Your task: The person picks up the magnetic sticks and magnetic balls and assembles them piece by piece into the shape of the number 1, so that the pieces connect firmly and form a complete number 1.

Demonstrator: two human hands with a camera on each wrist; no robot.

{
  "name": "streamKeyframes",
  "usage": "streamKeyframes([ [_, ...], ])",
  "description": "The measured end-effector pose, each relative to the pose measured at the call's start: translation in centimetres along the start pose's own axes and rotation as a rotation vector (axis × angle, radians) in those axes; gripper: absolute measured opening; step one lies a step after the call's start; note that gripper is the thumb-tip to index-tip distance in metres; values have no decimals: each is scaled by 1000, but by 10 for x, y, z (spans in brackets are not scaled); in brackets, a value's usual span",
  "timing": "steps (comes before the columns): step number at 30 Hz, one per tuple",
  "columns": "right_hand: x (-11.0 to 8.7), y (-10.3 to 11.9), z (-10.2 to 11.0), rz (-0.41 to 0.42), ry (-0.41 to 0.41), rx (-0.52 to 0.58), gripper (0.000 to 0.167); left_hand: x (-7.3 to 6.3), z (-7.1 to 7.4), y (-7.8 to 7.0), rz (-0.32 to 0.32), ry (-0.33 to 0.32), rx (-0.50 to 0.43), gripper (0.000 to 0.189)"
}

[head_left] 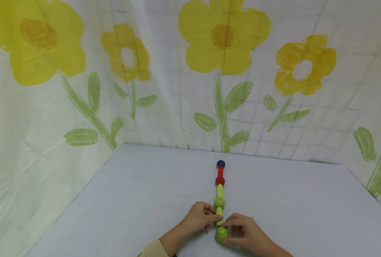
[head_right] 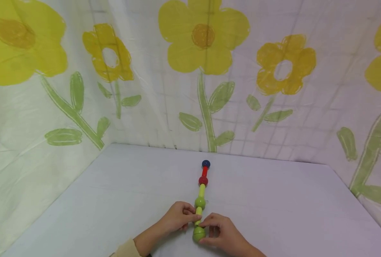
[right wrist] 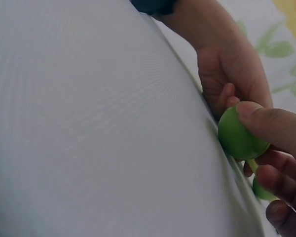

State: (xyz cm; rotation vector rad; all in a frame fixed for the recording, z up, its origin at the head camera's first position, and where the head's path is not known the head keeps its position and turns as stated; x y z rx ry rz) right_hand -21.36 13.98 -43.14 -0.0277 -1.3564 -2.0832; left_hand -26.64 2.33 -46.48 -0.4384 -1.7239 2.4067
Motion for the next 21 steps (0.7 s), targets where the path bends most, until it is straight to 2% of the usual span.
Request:
streamKeyframes([
  [10,1,5,-4,56,-21,-56,31,2,0,3,21,4,26,21],
  [21,1,3,-6,58,-28,-63,33,2,0,3,18,11,29,21],
])
Point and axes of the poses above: each hand's wrist, its own x-axis towards the middle knuckle, its own z-axis out of the back of the hand, y = z × x, the point moved 9 cm from there along x, towards the middle knuckle, and after that the axes turned 5 degrees about -y, right-handed, at the moved point
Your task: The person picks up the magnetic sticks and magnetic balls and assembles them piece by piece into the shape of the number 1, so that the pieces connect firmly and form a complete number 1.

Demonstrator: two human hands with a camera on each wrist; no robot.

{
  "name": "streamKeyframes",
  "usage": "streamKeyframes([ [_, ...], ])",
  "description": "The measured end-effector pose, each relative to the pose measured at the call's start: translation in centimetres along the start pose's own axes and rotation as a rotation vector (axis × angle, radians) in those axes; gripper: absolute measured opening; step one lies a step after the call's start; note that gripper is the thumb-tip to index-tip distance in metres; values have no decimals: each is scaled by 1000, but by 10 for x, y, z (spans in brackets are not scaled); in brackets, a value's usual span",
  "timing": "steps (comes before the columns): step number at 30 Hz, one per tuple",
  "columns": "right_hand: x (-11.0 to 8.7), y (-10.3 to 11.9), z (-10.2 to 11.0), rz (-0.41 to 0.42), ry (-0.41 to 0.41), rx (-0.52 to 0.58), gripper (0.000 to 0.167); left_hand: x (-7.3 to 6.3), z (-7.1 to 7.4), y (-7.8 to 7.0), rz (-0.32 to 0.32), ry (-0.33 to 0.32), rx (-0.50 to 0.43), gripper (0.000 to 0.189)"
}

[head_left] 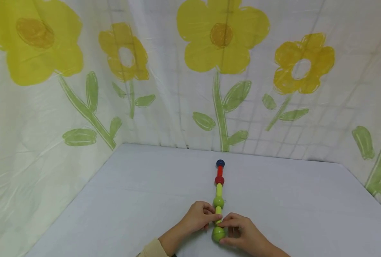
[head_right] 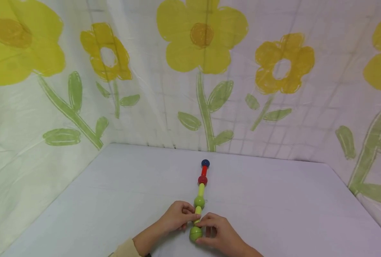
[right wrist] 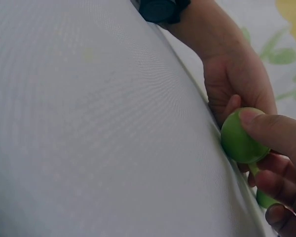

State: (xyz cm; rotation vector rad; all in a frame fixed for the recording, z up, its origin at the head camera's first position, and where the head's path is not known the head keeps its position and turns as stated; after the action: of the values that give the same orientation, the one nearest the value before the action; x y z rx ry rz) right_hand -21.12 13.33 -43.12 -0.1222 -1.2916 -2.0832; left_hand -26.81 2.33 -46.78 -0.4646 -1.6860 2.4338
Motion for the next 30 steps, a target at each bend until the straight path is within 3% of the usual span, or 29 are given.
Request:
streamKeyframes([
  [14,1,0,1,10,-24,-54,31,-1,-1,-3,-23,8,-31,21],
  [30,-1,-1,1,31,-26,-34,33,0,-2,-2,-22,3,-6,21],
])
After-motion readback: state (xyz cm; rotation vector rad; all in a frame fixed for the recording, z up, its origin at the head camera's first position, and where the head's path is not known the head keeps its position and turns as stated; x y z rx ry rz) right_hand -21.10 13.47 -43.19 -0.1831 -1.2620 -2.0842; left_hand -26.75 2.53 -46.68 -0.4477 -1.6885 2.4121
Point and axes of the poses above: each hand's wrist, its own x-axis towards the middle knuckle, its own z-axis out of the back of the hand, y = z × x, the point moved 9 cm from there along x, towards the middle knuckle, and after that the axes turned 5 degrees about -y, right-handed, at the moved point
